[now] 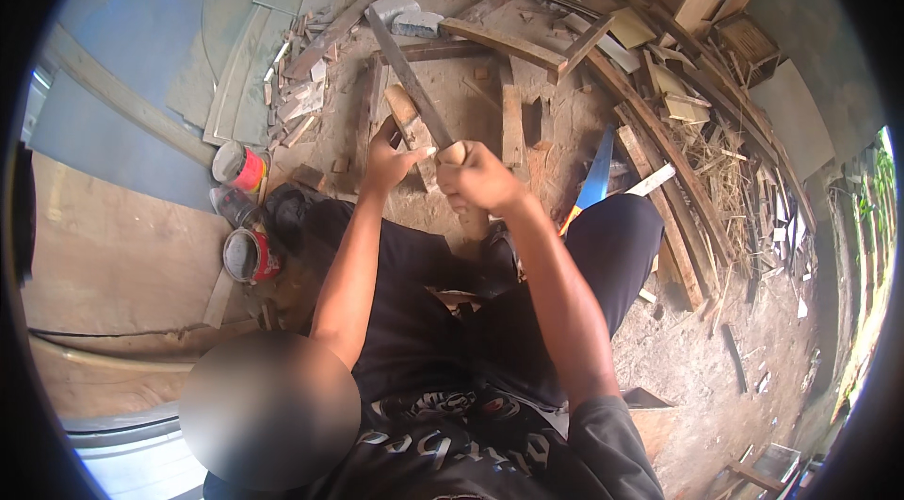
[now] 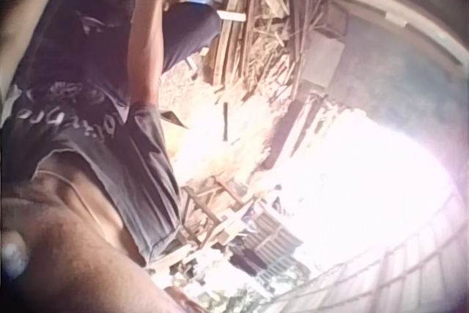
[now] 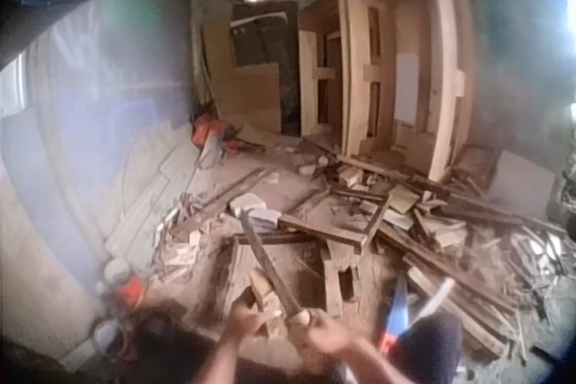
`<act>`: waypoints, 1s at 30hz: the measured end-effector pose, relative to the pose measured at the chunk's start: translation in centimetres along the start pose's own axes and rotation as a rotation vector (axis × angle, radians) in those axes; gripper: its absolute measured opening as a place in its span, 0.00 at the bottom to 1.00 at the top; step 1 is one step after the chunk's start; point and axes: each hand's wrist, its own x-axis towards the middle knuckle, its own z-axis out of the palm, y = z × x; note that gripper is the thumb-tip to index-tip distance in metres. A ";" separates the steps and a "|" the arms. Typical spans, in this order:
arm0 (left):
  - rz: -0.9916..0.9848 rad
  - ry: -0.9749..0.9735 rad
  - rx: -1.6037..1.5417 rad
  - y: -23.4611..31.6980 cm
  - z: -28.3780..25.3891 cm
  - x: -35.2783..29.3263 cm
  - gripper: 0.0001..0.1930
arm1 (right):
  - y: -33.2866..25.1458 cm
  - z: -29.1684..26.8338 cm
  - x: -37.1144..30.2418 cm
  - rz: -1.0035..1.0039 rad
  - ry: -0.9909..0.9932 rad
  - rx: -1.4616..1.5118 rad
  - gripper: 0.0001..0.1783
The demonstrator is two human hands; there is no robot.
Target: The person uses a hand saw to cut a small wooden block while sitting on the floor. They then use a chisel to carve and shape the cut piece of wood.
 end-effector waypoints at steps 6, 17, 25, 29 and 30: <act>0.030 -0.092 0.052 -0.1 0.6 0.5 0.34 | -2.5 -1.8 -2.0 0.017 0.063 -0.341 0.05; 0.031 0.007 0.085 -0.1 -1.1 0.5 0.32 | -1.3 5.9 -2.5 -0.461 0.616 -0.608 0.12; -0.020 -0.012 -0.033 -0.5 -0.3 0.2 0.32 | -0.4 5.7 -1.4 -0.334 0.545 -0.704 0.12; 0.032 -0.026 -0.043 -0.8 -0.9 0.1 0.31 | 3.3 4.1 0.8 -0.318 0.536 -0.824 0.10; 0.011 -0.033 -0.028 -0.8 -0.9 -0.3 0.31 | 3.0 4.3 0.3 -0.340 0.519 -0.813 0.10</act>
